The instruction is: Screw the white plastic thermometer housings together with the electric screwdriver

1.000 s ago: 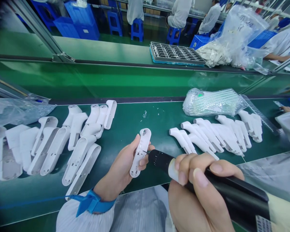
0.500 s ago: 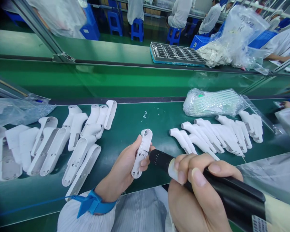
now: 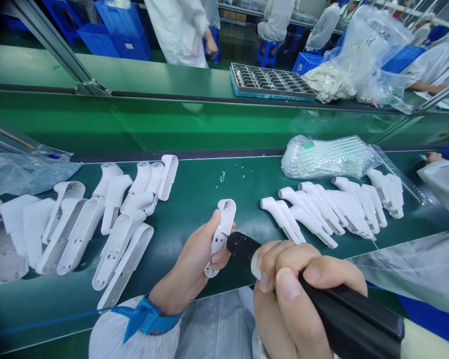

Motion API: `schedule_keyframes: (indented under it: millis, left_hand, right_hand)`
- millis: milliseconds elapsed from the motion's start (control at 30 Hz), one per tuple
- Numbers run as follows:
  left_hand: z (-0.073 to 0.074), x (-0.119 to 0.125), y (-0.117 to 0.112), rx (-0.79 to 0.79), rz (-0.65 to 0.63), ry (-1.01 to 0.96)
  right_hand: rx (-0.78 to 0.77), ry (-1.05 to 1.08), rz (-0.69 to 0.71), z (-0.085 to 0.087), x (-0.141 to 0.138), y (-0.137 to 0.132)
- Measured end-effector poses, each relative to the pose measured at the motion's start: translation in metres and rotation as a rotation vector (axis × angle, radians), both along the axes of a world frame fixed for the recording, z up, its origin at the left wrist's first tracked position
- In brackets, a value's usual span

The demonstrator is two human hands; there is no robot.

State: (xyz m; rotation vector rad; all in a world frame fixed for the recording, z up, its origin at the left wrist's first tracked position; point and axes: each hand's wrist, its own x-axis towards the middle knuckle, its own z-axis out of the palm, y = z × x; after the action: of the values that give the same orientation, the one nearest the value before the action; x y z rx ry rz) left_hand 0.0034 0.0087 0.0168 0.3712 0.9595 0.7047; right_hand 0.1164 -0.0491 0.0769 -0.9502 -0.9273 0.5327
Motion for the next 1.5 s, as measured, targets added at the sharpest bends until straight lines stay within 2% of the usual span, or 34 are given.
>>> schedule_keyframes:
  millis: [200, 300, 400, 500, 567, 667, 767, 867, 1067, 1233, 1333, 1500]
  left_hand:
    - [-0.007, -0.001, 0.004, 0.027, -0.059, 0.019]
    - [-0.016, -0.008, 0.01, 0.134, -0.138, 0.087]
    - [-0.029, -0.019, 0.013, 0.384, -0.134, 0.442]
    - [-0.046, -0.03, 0.01, 0.662, 0.07, 0.956]
    - [-0.058, -0.033, 0.006, 0.723, 0.185, 1.186]
    - [-0.071, -0.035, 0.001, 0.735, 0.212, 1.333]
    - [-0.075, -0.039, -0.001, 0.772, 0.21, 1.365]
    - [-0.075, -0.043, -0.002, 0.784, 0.206, 1.362]
    - [-0.075, -0.046, -0.001, 0.788, 0.201, 1.354]
    - [-0.073, -0.046, -0.001, 0.77, 0.17, 1.387]
    - [-0.071, -0.047, 0.001, 0.755, 0.164, 1.39]
    - [-0.073, -0.049, 0.004, 0.713, 0.15, 1.377]
  right_hand:
    - [0.05, 0.06, 0.042, -0.011, 0.0, 0.013]
    - [0.065, 0.167, -0.037, -0.015, 0.002, 0.033]
    - [0.016, 0.332, -0.201, -0.02, 0.008, 0.062]
    - [0.047, 0.401, -0.291, -0.032, 0.012, 0.092]
    - [0.045, 0.427, -0.302, -0.044, 0.011, 0.113]
    - [0.035, 0.464, -0.32, -0.061, 0.004, 0.139]
    - [0.031, 0.496, -0.341, -0.07, -0.002, 0.158]
    - [0.044, 0.514, -0.378, -0.071, 0.005, 0.169]
    - [0.101, 0.473, -0.517, -0.068, 0.049, 0.183]
    - [0.108, 0.425, -0.607, -0.076, 0.082, 0.2]
    - [0.094, 0.431, -0.615, -0.082, 0.089, 0.211]
    - [0.064, 0.48, -0.578, -0.086, 0.087, 0.225]
